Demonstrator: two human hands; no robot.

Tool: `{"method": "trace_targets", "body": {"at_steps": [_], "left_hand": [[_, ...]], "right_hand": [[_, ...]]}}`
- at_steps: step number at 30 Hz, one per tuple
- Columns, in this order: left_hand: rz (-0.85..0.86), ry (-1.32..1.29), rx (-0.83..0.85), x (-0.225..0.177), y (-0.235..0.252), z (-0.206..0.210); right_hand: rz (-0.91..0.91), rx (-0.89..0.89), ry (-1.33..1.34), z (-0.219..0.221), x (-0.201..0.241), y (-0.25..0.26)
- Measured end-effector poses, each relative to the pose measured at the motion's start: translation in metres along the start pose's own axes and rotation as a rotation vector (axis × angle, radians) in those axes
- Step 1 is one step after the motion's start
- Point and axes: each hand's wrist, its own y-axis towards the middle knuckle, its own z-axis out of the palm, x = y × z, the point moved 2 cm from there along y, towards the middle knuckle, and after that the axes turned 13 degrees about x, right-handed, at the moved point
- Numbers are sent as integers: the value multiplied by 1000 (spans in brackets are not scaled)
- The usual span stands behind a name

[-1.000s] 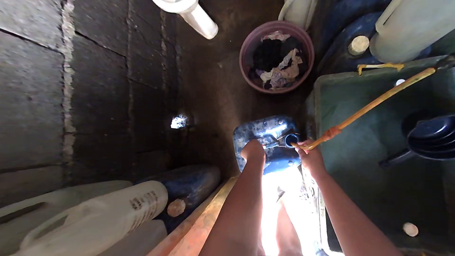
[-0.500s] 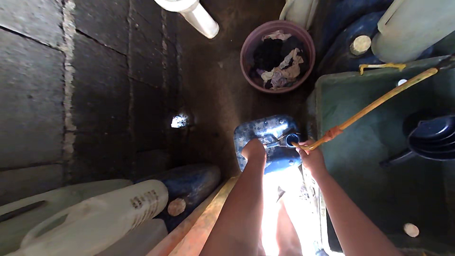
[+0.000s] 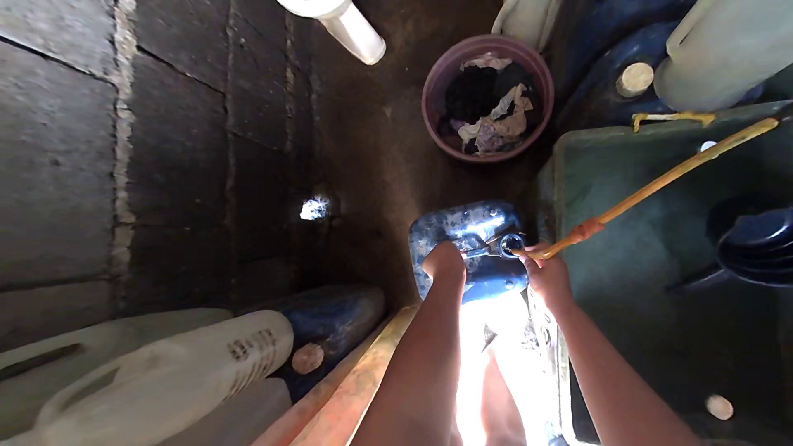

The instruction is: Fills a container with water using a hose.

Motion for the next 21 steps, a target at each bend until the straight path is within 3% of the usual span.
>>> {"method": "trace_targets", "body": {"at_steps": [16, 21], "left_hand": [[17, -10, -31, 3, 4, 4], [-7, 0, -53, 0, 8, 6]], "right_hand": [[-105, -87, 136, -24, 16, -6], [-246, -271, 34, -75, 3, -43]]}}
